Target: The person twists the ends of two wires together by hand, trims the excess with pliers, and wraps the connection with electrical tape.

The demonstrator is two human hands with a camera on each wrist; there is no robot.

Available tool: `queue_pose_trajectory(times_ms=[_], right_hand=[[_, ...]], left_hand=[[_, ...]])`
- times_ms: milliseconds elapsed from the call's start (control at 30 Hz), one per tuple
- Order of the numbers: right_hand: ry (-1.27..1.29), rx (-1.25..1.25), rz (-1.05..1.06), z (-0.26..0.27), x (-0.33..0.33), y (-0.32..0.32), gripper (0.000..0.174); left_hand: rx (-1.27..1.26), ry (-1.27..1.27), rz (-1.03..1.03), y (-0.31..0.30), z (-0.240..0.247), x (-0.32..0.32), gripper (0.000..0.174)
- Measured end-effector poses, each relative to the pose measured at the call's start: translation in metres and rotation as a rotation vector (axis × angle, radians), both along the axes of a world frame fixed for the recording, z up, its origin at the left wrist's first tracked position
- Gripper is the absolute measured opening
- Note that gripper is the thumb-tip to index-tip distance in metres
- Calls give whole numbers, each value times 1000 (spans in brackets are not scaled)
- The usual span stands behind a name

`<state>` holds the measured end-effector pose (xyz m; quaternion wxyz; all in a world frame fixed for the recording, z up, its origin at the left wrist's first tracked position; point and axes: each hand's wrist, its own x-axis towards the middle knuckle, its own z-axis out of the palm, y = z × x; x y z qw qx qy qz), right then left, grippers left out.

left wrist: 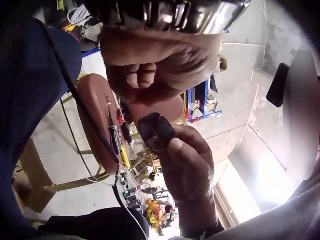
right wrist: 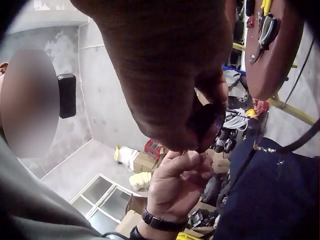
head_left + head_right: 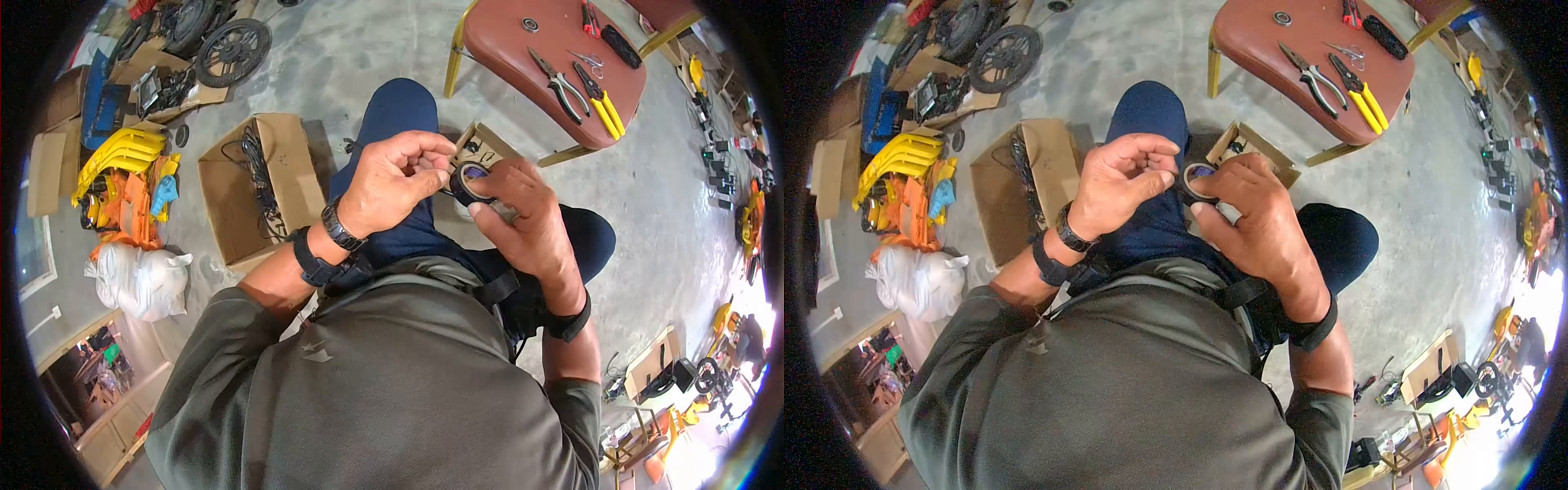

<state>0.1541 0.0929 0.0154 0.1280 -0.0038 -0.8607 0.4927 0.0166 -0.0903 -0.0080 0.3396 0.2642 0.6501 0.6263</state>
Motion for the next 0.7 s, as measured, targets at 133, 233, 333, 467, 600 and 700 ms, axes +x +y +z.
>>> queue_pose_trajectory(times_ms=[133, 233, 333, 467, 600, 700], right_hand=[[-255, -420, -125, -1, 2, -4, 25], [-222, -600, -147, -11, 1, -7, 26], [-61, -666, -154, -24, -6, -17, 27], [-34, -355, -88, -25, -9, -15, 24], [-3, -130, -56, -24, -6, -12, 19], [-28, -182, -128, -15, -6, -12, 18]], left_hand=[[42, -200, 67, 1, -5, -3, 24], [-126, -207, 16, -3, 0, -7, 23], [9, -52, 17, 4, 3, 5, 24], [-113, 204, -83, 3, 11, 0, 21], [-159, 56, -35, 1, 5, 3, 20], [-222, 17, -40, 1, 6, 4, 22]])
